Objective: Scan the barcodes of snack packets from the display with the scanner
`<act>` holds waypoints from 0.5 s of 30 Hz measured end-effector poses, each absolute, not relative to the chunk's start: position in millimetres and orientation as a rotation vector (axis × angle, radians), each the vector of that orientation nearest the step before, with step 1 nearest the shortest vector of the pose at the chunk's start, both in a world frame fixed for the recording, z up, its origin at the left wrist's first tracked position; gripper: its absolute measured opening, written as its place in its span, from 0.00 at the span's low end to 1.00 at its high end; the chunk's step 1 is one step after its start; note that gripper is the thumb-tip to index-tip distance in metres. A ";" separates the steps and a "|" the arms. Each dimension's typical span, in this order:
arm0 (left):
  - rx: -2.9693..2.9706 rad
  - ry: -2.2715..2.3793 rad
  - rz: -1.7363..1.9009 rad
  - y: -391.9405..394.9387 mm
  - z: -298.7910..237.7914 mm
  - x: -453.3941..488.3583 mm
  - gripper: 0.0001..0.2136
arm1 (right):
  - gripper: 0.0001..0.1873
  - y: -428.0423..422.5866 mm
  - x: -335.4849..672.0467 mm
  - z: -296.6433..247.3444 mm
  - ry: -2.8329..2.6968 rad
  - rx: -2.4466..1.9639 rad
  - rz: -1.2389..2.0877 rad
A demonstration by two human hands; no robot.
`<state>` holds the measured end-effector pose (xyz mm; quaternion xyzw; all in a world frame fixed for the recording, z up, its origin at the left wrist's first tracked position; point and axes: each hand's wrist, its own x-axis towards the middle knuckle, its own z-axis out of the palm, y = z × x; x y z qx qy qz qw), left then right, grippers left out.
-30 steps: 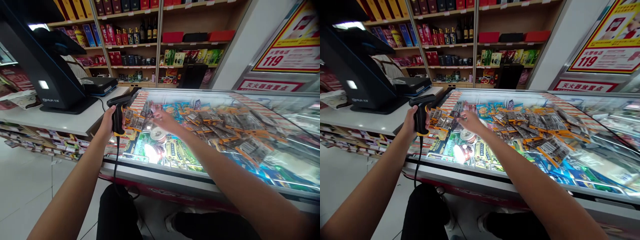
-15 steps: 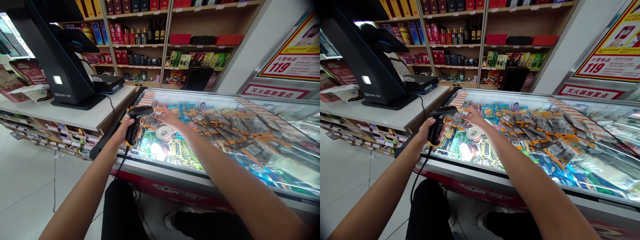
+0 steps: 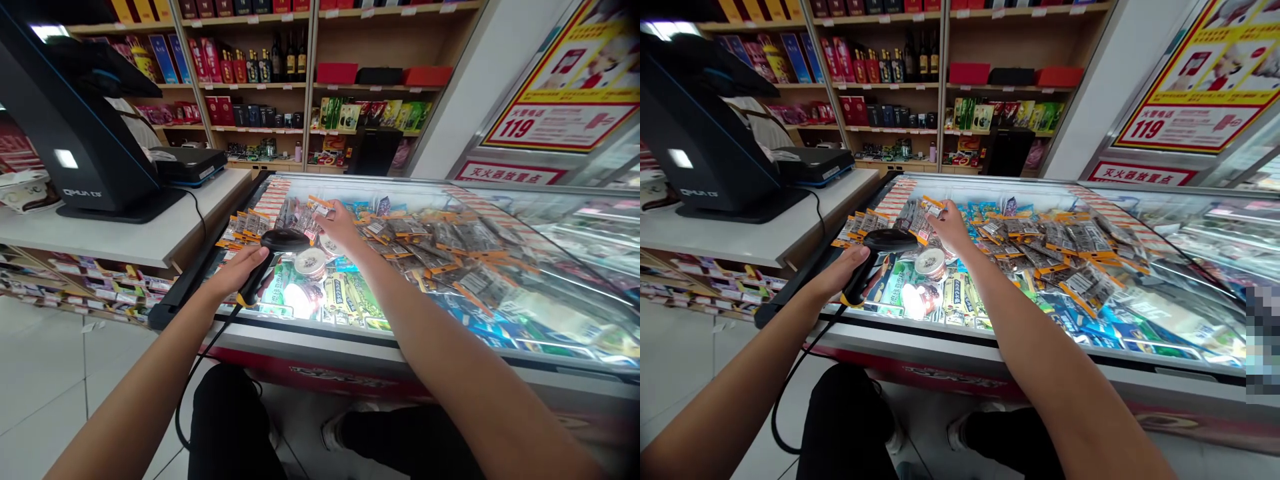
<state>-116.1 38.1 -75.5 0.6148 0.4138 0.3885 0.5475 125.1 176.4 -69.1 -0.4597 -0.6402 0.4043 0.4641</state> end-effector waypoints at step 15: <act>1.412 1.061 1.146 49.1 -79.8 -117.1 0.30 | 0.20 192.5 207.9 -20.2 -1.588 -1.631 0.436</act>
